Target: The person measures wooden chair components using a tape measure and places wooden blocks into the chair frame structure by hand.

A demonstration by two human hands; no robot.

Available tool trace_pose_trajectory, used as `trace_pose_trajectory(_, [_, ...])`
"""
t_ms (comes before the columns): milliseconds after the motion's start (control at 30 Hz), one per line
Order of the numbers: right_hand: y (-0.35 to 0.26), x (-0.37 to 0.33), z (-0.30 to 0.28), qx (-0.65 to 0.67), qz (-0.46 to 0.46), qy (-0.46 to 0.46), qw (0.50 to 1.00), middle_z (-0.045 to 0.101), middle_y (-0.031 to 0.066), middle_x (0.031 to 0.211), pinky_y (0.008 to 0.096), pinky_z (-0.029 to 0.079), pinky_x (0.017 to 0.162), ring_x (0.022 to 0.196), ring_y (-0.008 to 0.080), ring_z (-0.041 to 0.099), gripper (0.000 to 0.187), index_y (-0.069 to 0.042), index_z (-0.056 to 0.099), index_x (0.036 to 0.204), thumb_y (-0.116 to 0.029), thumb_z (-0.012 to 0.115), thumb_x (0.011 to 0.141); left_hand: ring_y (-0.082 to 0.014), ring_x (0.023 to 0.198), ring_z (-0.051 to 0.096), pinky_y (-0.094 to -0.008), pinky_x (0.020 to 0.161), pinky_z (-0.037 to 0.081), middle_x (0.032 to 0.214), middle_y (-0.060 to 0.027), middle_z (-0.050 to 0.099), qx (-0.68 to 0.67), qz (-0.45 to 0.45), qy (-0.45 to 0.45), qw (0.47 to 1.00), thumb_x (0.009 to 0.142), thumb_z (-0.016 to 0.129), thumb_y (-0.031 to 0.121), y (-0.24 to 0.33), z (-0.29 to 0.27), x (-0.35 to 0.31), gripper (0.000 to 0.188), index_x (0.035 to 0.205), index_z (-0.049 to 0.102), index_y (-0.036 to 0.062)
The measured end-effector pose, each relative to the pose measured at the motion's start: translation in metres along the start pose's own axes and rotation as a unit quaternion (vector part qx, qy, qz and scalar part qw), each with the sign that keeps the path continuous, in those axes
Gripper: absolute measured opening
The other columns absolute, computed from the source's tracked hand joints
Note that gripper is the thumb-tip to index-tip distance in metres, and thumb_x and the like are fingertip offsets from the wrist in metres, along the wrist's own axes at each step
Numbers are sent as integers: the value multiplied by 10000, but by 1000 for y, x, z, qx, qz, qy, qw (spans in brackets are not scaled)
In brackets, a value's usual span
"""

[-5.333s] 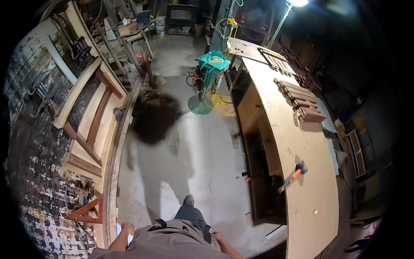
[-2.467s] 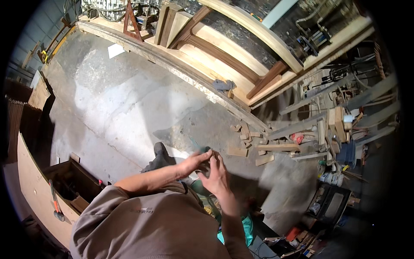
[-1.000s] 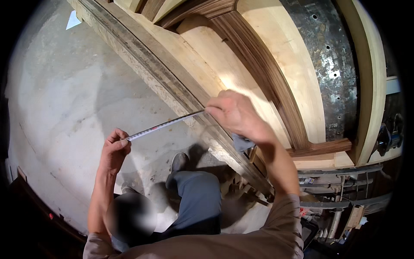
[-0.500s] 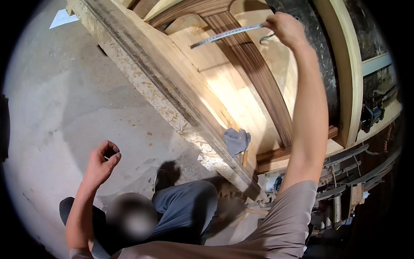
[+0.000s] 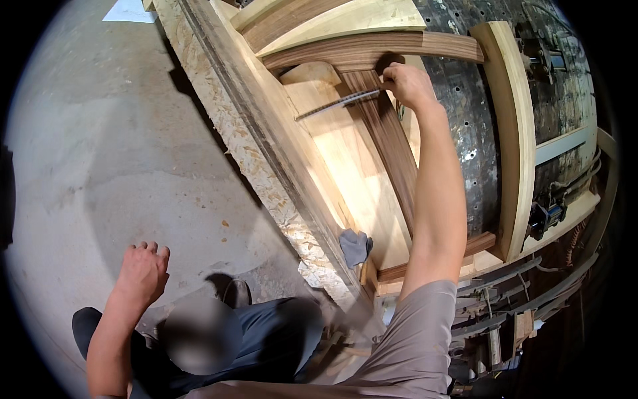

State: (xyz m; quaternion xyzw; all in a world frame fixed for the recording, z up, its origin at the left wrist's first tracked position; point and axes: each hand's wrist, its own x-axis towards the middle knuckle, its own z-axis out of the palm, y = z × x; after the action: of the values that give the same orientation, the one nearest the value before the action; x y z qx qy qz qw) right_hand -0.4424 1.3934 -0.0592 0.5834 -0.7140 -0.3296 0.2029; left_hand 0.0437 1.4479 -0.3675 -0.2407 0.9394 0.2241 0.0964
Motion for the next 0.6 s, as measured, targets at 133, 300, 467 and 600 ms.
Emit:
trace_pose_trajectory(133, [-2, 4, 3, -15, 6, -13, 1000, 625, 35, 923, 403, 484, 751, 904, 274, 611, 168, -125, 676, 869, -277, 663, 799, -284, 928, 591, -396, 749, 453, 909, -135, 613, -7, -2, 9, 1000, 724, 701, 203, 2, -1, 3, 299, 948, 584, 45])
trace_pose_trajectory(300, [1, 5, 15, -24, -5, 52, 998, 623, 32, 903, 404, 479, 723, 883, 250, 620, 145, -123, 683, 861, -253, 663, 800, -277, 938, 587, -387, 763, 449, 925, -126, 612, 13, -3, 3, 1000, 739, 692, 210, 4, 5, 7, 304, 971, 580, 48])
trace_pose_trajectory(467, [-3, 9, 20, -48, -25, 108, 993, 615, 49, 871, 413, 461, 720, 850, 279, 611, 162, -98, 661, 823, -258, 656, 805, -266, 924, 585, -379, 763, 441, 916, -116, 606, 28, 1, -2, 1000, 742, 678, 194, 5, 10, 8, 273, 947, 573, 48])
trace_pose_trajectory(600, [-12, 6, 19, -88, -6, 110, 990, 621, 39, 872, 413, 455, 721, 830, 266, 621, 138, -118, 666, 820, -255, 657, 802, -265, 917, 583, -373, 762, 438, 901, -115, 599, 42, 2, 4, 999, 745, 653, 155, 3, 12, 7, 229, 931, 568, 51])
